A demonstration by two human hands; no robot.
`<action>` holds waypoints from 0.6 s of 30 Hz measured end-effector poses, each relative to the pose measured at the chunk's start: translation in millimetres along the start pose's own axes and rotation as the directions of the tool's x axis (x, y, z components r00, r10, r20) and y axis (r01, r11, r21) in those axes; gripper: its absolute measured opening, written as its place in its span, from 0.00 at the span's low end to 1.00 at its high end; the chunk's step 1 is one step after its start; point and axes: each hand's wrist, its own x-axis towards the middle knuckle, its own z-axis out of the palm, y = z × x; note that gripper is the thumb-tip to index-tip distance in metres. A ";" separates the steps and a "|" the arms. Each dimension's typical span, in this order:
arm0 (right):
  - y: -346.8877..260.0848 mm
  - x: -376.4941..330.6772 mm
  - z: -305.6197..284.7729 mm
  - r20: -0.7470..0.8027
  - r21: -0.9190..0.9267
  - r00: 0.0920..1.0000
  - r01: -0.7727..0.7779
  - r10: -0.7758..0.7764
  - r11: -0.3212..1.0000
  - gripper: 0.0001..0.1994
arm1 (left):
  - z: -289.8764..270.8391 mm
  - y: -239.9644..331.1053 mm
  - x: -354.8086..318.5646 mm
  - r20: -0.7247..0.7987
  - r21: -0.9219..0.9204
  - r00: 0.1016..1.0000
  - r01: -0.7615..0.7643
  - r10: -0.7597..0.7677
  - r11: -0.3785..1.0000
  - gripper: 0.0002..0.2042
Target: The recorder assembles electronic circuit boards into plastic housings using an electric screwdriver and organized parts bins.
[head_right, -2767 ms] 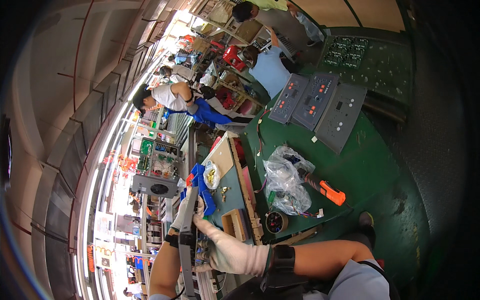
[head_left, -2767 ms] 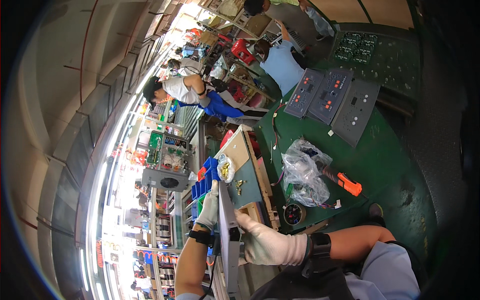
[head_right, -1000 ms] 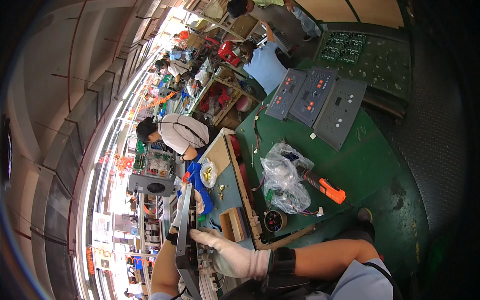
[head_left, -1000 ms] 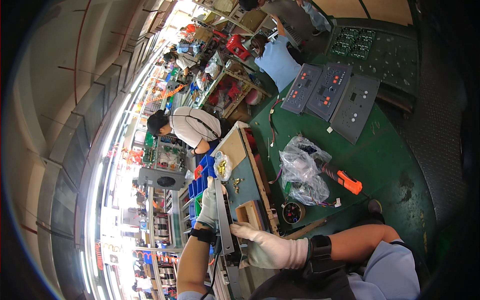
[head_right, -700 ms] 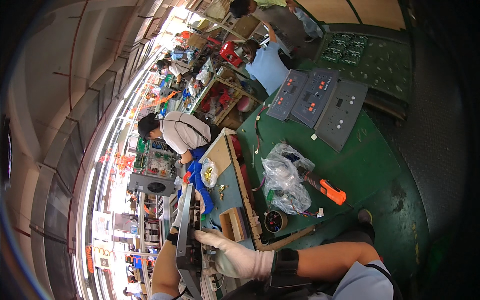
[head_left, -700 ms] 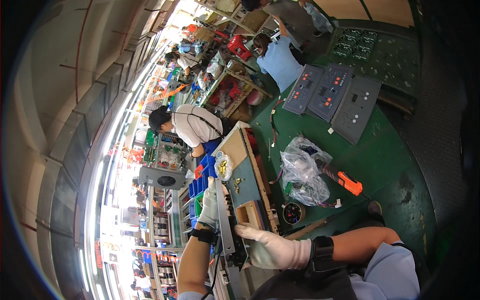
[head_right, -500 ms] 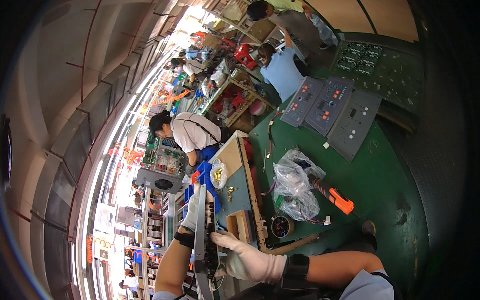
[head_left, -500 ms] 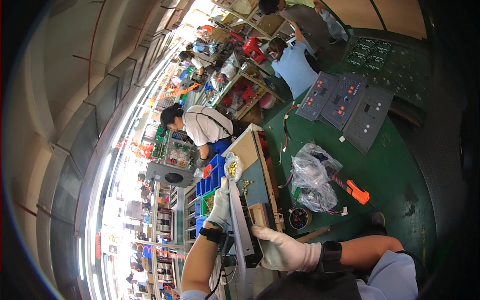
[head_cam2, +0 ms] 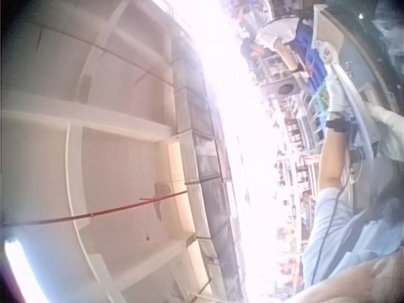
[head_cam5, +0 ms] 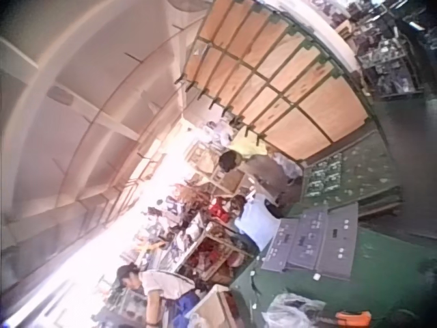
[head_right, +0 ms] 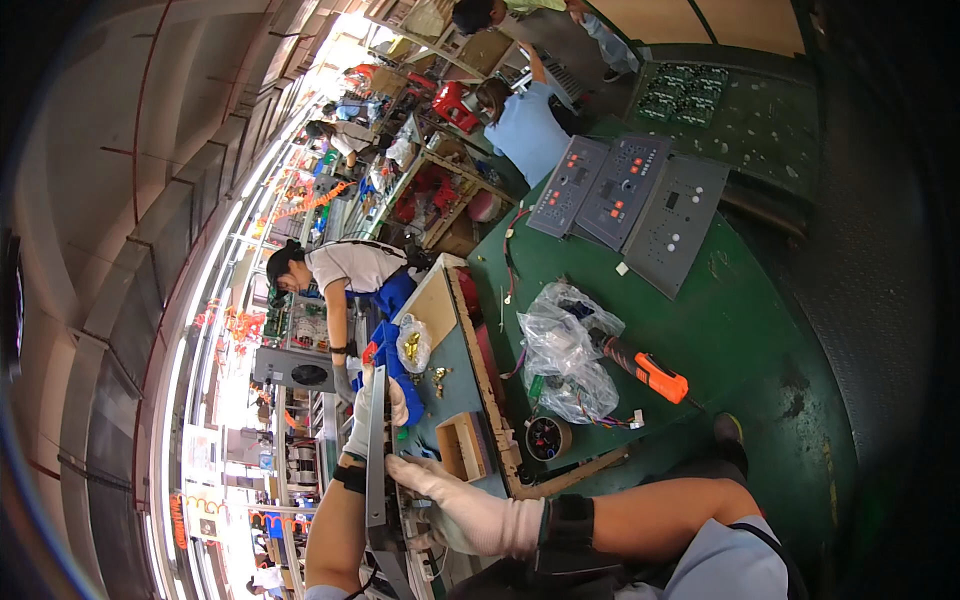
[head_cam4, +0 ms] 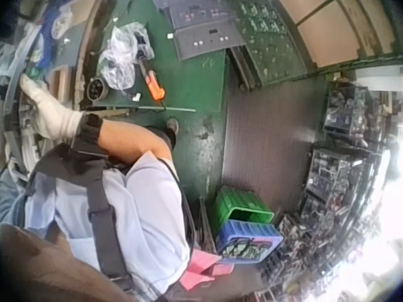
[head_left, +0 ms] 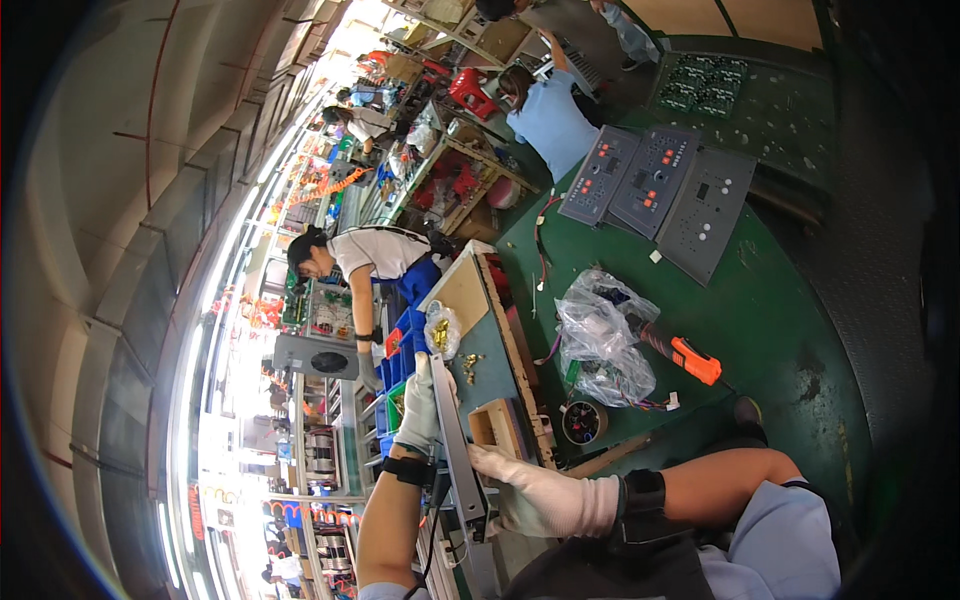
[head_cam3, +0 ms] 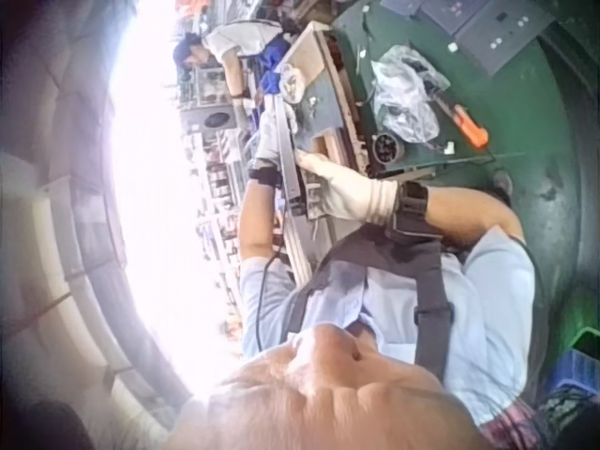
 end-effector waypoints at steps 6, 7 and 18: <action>-0.1 -1.0 7.1 -0.021 0.003 0.999 0.050 -0.050 0.999 0.37 | -9.1 -8.8 6.5 0.036 0.000 0.999 -0.013 0.013 1.000 0.36; 1.2 0.9 3.9 -0.014 -0.026 0.998 0.058 -0.058 0.998 0.36 | -10.3 -10.1 7.0 0.037 0.000 0.999 -0.013 0.013 1.000 0.36; -2.3 -2.3 10.3 -0.086 -0.115 0.996 -0.018 0.008 0.993 0.45 | 0.5 -1.8 2.1 -0.008 -0.036 1.000 -0.018 0.017 0.999 0.34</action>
